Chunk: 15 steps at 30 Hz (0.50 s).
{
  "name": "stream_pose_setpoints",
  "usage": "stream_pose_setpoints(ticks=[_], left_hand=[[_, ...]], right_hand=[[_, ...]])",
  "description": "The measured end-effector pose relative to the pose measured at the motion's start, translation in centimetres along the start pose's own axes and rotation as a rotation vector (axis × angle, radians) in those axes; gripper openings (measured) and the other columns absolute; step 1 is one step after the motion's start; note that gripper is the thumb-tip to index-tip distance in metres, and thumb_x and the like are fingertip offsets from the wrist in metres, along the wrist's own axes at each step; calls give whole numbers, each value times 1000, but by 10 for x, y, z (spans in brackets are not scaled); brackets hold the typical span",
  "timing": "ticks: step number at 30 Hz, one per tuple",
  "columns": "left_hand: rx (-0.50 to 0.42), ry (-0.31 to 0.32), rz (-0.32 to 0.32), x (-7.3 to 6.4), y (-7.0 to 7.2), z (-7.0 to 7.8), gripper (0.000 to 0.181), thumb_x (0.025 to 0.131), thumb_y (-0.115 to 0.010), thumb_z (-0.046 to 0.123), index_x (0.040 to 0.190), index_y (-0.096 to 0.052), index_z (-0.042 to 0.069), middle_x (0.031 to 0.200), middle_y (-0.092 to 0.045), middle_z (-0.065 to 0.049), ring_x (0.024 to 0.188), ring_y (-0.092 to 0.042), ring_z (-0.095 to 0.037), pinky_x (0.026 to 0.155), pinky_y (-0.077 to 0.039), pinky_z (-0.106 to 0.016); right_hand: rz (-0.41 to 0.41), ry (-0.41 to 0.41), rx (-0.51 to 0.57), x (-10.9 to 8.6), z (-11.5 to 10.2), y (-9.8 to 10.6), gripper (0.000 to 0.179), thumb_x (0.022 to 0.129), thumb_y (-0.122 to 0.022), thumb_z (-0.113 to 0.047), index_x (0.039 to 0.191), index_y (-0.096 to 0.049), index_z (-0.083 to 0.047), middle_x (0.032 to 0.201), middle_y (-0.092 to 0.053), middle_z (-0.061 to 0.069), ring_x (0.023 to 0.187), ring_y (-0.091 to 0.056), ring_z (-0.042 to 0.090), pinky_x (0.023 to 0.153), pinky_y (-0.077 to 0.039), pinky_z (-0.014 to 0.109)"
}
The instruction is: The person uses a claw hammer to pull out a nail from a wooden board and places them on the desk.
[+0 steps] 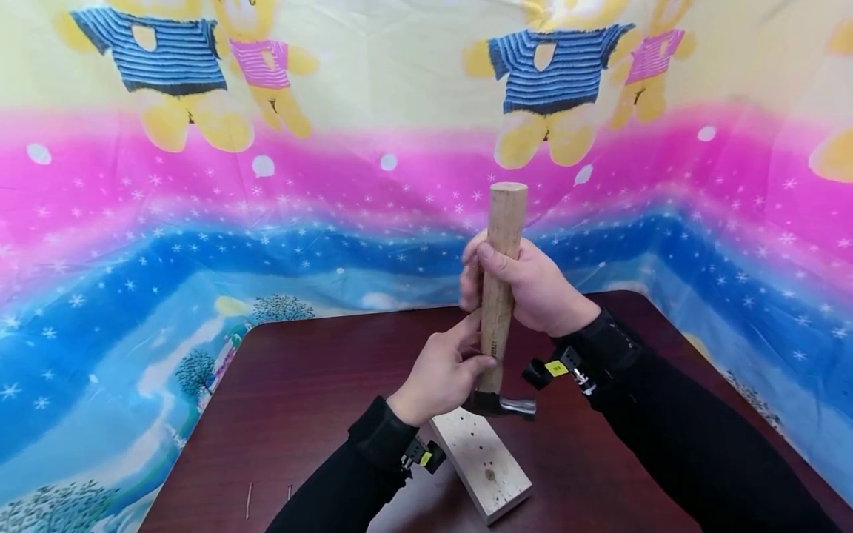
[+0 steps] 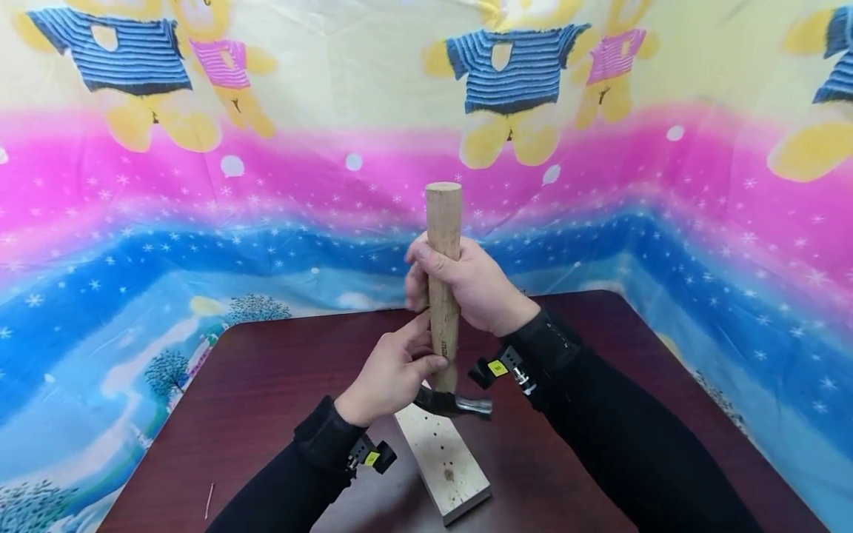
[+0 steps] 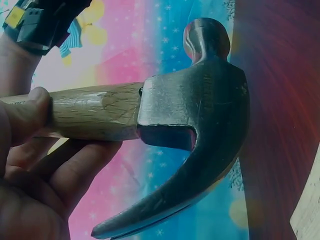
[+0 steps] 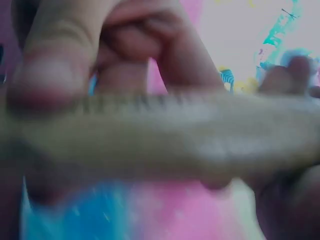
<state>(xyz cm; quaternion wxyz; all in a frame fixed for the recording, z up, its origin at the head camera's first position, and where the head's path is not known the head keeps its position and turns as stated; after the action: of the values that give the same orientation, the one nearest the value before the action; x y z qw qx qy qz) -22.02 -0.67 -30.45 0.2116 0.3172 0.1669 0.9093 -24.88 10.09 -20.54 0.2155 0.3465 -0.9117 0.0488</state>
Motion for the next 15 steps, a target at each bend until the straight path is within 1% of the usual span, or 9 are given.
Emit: stream_pose_setpoints(ticks=[1, 2, 3, 4, 5, 7, 9, 13, 15], left_hand=[[-1, 6, 4, -2, 2, -1, 71, 92, -68, -3, 154, -41, 18, 113, -70, -14, 99, -68, -13, 81, -55, -27], [-1, 15, 6, -3, 4, -2, 71, 93, -68, -3, 154, -40, 19, 115, -69, -14, 101, -68, -13, 82, -55, -27], [1, 25, 7, -5, 6, -2, 72, 93, -67, -3, 155, -38, 19, 117, -68, -14, 103, -67, -14, 81, -55, -27], [7, 37, 10, -6, 8, -3, 72, 93, -67, -3, 155, -38, 19, 118, -68, -14, 103, -67, -15, 80, -56, -27], [18, 49, 15, -7, 10, -4, 72, 93, -67, -3, 155, -38, 19, 117, -68, -13, 103, -68, -15, 79, -56, -28], [36, 68, 24, -9, 15, -5, 72, 94, -67, -2, 156, -37, 19, 118, -67, -14, 102, -68, -16, 79, -57, -29], [39, 80, 32, -10, 19, -4, 73, 93, -67, -2, 156, -36, 19, 118, -67, -14, 102, -68, -18, 79, -57, -30], [33, 96, 46, -13, 24, -4, 74, 94, -67, -1, 157, -34, 19, 120, -66, -15, 103, -68, -18, 81, -56, -31], [27, 108, 50, -15, 26, -3, 75, 94, -67, -1, 157, -33, 20, 122, -66, -14, 103, -68, -18, 81, -56, -31]], right_hand=[[-18, -34, -84, -1, 0, 1, 45, 99, -58, -45, 131, -55, -13, 109, -66, 12, 99, -65, 26, 89, -50, 48], [-40, -67, -172, -3, -1, 2, 55, 99, -56, -50, 144, -48, -19, 126, -62, 10, 113, -61, 26, 97, -45, 52], [-64, -93, -259, -5, -2, 3, 65, 97, -54, -55, 154, -36, -26, 141, -53, 7, 127, -52, 25, 103, -39, 55], [-85, -113, -343, -7, -2, 4, 71, 97, -50, -59, 158, -26, -33, 152, -42, 3, 137, -42, 23, 107, -33, 57], [-101, -135, -406, -10, -2, 6, 74, 97, -47, -63, 160, -17, -38, 158, -32, -1, 142, -33, 21, 109, -29, 59], [-113, -159, -480, -15, -2, 10, 80, 95, -42, -69, 160, -7, -39, 163, -17, -4, 147, -19, 21, 110, -22, 62], [-110, -168, -533, -18, -1, 15, 81, 95, -37, -70, 161, -5, -36, 165, -11, -2, 149, -11, 23, 110, -19, 64], [-75, -203, -642, -23, 8, 26, 72, 101, -31, -64, 161, -7, -34, 165, -9, 0, 150, -6, 26, 110, -15, 69], [-34, -221, -756, -24, 17, 37, 67, 103, -30, -60, 161, -9, -34, 166, -7, 0, 150, -2, 27, 110, -11, 70]])
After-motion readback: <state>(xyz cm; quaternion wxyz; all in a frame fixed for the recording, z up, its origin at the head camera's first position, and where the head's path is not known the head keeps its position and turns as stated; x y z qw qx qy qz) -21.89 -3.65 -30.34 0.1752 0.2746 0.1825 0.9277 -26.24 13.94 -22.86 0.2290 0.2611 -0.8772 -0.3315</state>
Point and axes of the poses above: each hand's wrist, its own x-axis towards the middle knuckle, its own y-axis out of the back of the hand, z = x × y, the point moved 6 cm from there along x, towards the middle knuckle
